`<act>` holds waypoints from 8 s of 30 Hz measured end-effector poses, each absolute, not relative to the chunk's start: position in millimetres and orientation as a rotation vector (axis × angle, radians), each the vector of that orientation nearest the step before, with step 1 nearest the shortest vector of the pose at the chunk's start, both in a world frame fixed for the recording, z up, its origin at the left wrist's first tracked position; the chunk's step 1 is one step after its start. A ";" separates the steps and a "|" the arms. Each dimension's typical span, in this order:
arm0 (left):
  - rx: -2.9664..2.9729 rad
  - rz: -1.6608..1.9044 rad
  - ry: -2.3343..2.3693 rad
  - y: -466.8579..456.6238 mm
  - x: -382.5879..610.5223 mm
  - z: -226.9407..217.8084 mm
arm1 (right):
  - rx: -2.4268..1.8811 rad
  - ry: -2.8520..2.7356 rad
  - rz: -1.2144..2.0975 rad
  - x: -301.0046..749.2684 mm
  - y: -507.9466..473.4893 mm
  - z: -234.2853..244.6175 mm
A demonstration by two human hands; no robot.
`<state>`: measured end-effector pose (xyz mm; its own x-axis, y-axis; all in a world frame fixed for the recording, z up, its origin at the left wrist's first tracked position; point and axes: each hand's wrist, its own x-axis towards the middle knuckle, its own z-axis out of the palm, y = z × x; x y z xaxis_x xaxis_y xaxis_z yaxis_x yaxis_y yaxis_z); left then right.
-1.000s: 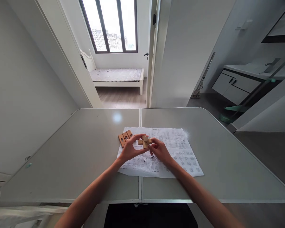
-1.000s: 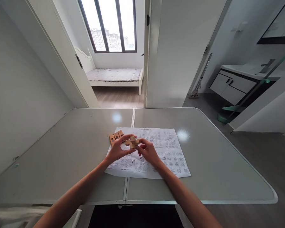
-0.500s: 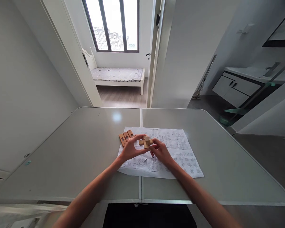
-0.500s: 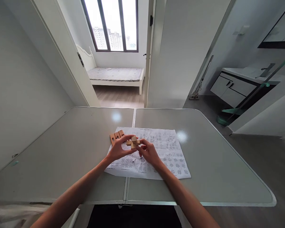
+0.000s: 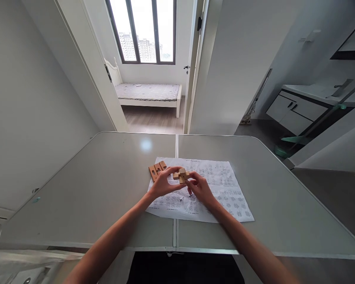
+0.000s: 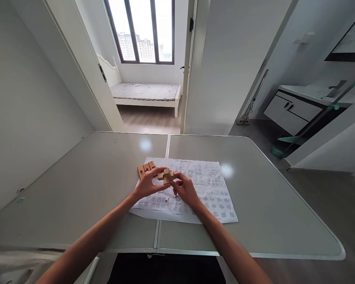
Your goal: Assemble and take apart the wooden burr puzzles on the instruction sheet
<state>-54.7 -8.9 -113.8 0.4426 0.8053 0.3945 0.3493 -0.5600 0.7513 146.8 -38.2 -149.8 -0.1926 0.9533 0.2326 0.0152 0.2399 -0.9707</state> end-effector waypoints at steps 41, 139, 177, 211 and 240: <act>2.490 0.977 1.604 16.6 -69.8 -143.7 | -0.937 -1.536 0.993 148.7 -32.6 -142.8; 1.997 0.921 0.881 -15.5 -51.4 -104.2 | -0.350 -0.843 1.881 163.0 -35.6 -134.6; 2.524 1.007 1.449 -0.4 -57.0 -138.0 | -1.091 -1.513 1.058 151.4 -31.0 -142.1; 2.569 0.772 1.111 -1.8 -55.9 -144.5 | -1.556 -1.755 0.431 158.0 -25.3 -167.1; 2.593 0.803 1.216 -3.1 -55.4 -138.4 | -1.231 -1.935 0.610 145.4 -37.7 -150.4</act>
